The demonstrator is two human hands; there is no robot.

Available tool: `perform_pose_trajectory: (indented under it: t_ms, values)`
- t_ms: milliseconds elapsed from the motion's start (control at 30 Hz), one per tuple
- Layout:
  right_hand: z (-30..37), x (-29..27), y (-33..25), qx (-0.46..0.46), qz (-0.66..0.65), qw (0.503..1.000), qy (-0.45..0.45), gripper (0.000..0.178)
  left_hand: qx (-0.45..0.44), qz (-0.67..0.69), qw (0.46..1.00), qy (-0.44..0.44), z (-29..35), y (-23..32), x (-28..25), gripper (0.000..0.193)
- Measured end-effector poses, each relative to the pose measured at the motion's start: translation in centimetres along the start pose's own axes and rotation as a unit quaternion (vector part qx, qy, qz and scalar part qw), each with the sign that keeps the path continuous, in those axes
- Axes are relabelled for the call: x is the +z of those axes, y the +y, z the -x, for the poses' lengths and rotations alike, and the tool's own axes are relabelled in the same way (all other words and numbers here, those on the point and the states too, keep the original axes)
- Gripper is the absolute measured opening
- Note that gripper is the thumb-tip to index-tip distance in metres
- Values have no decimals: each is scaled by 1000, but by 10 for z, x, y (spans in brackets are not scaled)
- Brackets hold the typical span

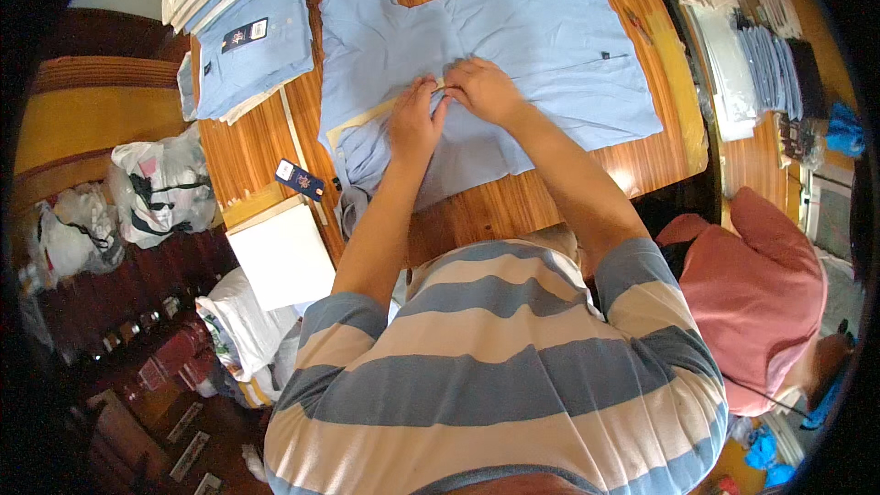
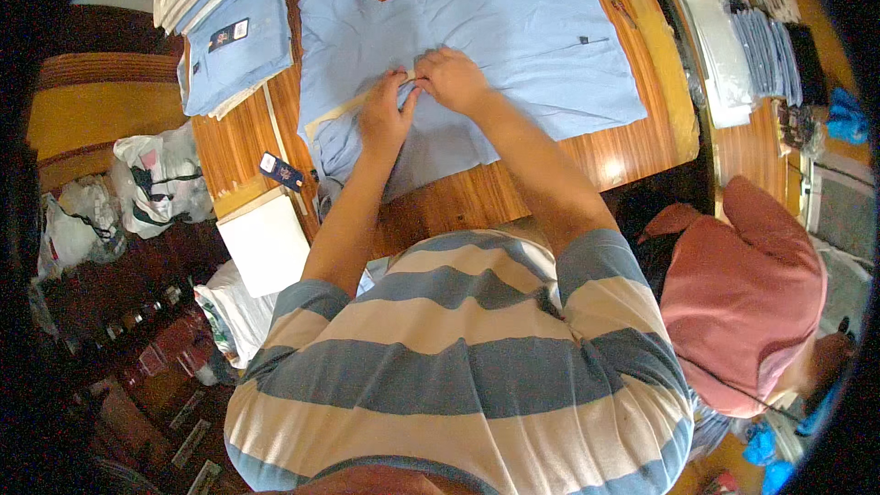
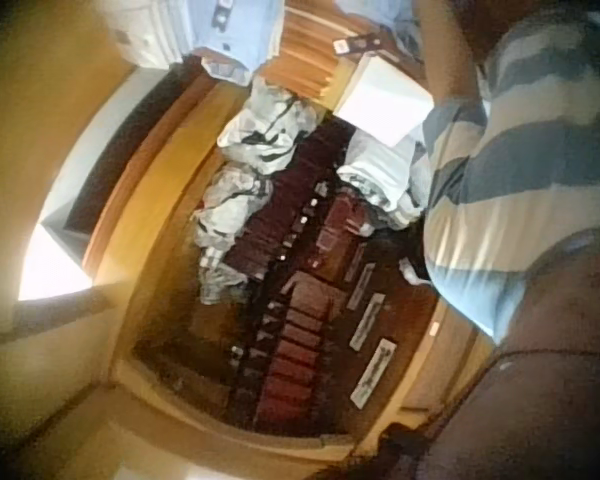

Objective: The person folds light blue shirts on a wooden table. They smooth each shirt, place a cardboard insert inside, fold the sides and bottom up, and then fold the shirt in half. The folded shirts are stacked on the table.

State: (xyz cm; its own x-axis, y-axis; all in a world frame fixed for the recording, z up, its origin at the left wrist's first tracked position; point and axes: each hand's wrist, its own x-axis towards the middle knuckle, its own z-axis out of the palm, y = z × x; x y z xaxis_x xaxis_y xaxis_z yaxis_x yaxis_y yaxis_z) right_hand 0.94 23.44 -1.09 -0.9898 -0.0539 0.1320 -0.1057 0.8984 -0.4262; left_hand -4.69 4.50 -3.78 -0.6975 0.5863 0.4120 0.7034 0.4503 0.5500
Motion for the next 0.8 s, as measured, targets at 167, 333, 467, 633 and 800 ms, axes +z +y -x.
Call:
perform_pose_trajectory:
  t_ms: [167, 333, 467, 633, 800]
  values:
    - [71, -79, 105, -46, 48, 996, -62, 43, 15, -49, 999, 14, -11, -8, -2, 28]
    - [139, -173, 224, 401, -8, 912, -81, 35, -9, -30, 999, 10, -31, -9, -9, 33]
    - [142, -127, 272, 395, -3, 884, 251, 29, -67, -13, 998, -17, -43, -6, -11, 37]
    - [70, -103, 149, 159, 74, 935, 307, 24, -32, 13, 999, 4, -31, 5, -55, 32]
    - [14, -22, -87, -260, -199, 945, 18, 44, -173, 37, 968, 181, 59, 69, -143, 24]
